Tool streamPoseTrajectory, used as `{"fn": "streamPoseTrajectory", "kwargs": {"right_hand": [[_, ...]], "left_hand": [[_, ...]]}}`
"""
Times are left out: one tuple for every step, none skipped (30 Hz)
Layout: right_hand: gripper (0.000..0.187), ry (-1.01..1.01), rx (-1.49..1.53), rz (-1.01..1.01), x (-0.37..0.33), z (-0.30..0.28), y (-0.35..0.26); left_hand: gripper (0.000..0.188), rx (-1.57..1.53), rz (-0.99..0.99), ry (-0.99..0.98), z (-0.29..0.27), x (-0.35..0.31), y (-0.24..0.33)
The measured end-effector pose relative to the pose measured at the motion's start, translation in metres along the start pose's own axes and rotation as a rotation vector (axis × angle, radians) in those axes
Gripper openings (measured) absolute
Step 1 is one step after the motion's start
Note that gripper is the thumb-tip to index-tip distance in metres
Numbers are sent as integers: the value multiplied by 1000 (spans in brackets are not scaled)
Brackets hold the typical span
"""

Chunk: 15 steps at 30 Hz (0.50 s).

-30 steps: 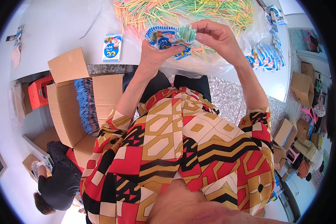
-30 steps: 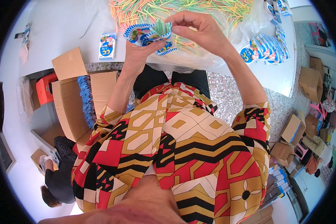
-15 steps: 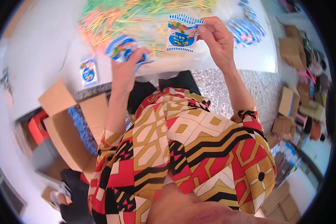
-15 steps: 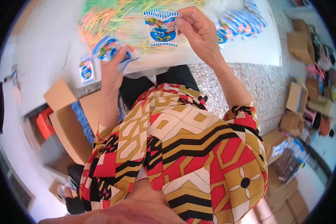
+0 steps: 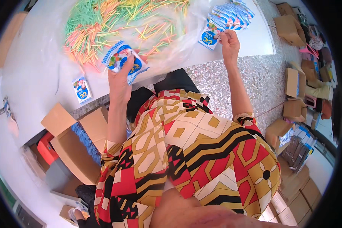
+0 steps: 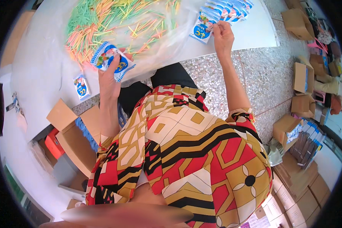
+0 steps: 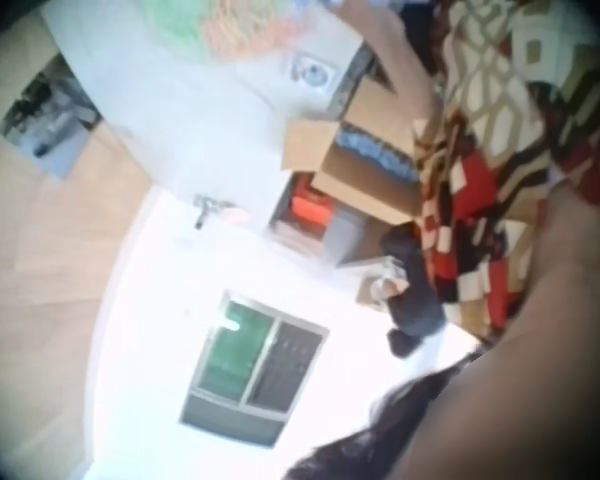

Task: Packing small plastic components into individual blue and white bags.

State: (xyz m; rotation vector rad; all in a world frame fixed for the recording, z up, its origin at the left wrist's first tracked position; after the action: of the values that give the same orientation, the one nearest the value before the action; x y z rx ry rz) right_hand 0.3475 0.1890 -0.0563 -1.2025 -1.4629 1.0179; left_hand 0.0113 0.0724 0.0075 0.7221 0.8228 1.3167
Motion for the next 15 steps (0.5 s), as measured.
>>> {"fn": "streamPoseTrajectory", "kwargs": {"right_hand": [[12,8,-159,-1,3,-7,3],[15,4,-311,-6,7,-6,5],[22,73,-522,-24,5,2,-19],[25,115,-581,-122,5,8,-34],[29,166,-640,-223,5,9,-47],[32,156,-676,-244,6,11,-57],[32,130,-654,-256,8,21,-65],[32,-10,-556,-251,9,32,-73],[31,-143,-460,-242,9,44,-84],[27,-265,-336,-191,9,64,-94],[27,-406,-314,-211,6,85,-105],[26,-548,-294,-231,3,106,-116],[25,-661,-278,-237,-2,128,-127],[24,-768,-270,-238,-8,146,-138],[24,-775,-268,-237,-7,159,-143]], "left_hand": [[20,6,3,17,0,1,-2],[20,14,19,15,-3,2,-5],[21,26,38,22,-6,2,-4],[21,27,46,-9,-6,1,-2],[22,51,76,11,-8,2,-1],[23,75,107,32,-10,3,-1],[25,75,124,46,-11,3,1],[25,79,132,66,-9,2,3],[24,94,123,75,-6,2,5],[24,108,115,84,-4,1,5],[24,111,132,78,-2,1,6],[24,111,136,82,-2,-1,6],[24,149,127,84,-3,-2,5],[24,180,114,77,-4,-3,3],[24,179,114,84,-6,-4,3]]}}
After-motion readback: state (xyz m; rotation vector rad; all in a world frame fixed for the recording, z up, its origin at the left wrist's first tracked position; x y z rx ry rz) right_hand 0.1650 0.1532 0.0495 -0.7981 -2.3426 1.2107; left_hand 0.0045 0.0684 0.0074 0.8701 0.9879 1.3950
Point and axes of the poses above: each hand's wrist, its own x-axis towards the middle knuckle, its own z-axis out of the palm, y = z × x, the point moved 4 cm from there along x, towards the middle knuckle, and after that the axes turned 15 degrees about -y, right-handed, at the moved point
